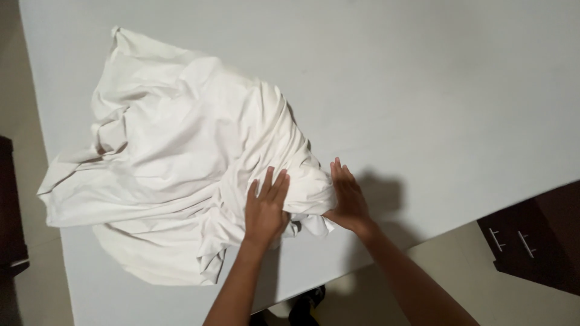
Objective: The person folds a white bed sheet on a mattress. They smooth out the fabric, fold it into a long strip, and then fold it into a smaller rectangular shape.
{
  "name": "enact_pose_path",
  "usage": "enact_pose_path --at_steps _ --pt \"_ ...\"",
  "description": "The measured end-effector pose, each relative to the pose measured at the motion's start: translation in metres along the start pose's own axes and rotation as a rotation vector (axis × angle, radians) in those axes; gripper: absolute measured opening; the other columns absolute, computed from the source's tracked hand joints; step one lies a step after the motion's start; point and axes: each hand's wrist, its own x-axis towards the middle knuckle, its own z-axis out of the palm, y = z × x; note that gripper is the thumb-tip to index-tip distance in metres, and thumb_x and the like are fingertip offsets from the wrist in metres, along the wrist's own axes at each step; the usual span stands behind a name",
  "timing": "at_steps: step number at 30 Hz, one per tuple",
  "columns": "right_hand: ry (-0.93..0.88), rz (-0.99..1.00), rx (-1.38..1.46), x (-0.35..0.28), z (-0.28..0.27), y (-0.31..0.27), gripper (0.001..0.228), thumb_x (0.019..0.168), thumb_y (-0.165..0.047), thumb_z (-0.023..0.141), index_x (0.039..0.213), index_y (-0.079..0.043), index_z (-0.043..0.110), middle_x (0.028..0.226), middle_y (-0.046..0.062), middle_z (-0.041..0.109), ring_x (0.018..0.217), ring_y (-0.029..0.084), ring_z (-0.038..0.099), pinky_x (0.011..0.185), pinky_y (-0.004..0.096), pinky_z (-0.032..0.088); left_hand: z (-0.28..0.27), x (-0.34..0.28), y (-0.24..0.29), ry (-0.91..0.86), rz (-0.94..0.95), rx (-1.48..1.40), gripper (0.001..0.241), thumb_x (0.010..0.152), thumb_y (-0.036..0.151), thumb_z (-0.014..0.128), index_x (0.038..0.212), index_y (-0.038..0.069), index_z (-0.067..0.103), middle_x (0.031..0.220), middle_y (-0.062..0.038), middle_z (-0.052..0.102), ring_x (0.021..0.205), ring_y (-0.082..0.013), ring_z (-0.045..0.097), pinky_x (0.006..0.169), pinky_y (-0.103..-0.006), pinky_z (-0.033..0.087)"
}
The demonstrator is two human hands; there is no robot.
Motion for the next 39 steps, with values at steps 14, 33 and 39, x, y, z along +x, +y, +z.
enact_pose_path --at_steps 14,33,39 --pt "0.010 -0.113 0.028 0.003 0.048 -0.050 0.063 0.077 0.013 0.052 0.139 0.002 0.059 0.170 0.018 0.021 0.147 0.050 0.031 0.120 0.058 0.026 -0.062 -0.037 -0.024 -0.135 -0.188 -0.114 0.107 0.063 0.021 0.085 0.157 0.014 0.032 0.167 -0.010 0.024 0.155 -0.0359 0.019 0.117 -0.0573 0.020" --pt "0.135 -0.183 -0.028 0.004 0.024 -0.117 0.093 0.074 -0.030 0.087 0.153 -0.010 0.043 0.163 0.020 0.033 0.143 0.043 0.041 0.116 0.060 0.031 -0.028 -0.030 -0.033 0.064 0.034 0.161 0.068 0.064 0.009 0.081 0.130 0.001 0.066 0.141 -0.012 0.064 0.140 -0.0300 0.050 0.111 -0.0552 0.038" --pt "0.121 -0.057 -0.055 0.003 0.033 -0.112 0.127 0.059 -0.052 0.093 0.156 -0.004 0.028 0.162 0.025 0.027 0.145 0.048 0.034 0.114 0.064 0.030 -0.046 -0.047 -0.052 0.157 -0.048 0.096 0.068 0.061 -0.001 0.078 0.129 0.003 0.067 0.141 -0.011 0.065 0.140 -0.0269 0.052 0.110 -0.0529 0.039"
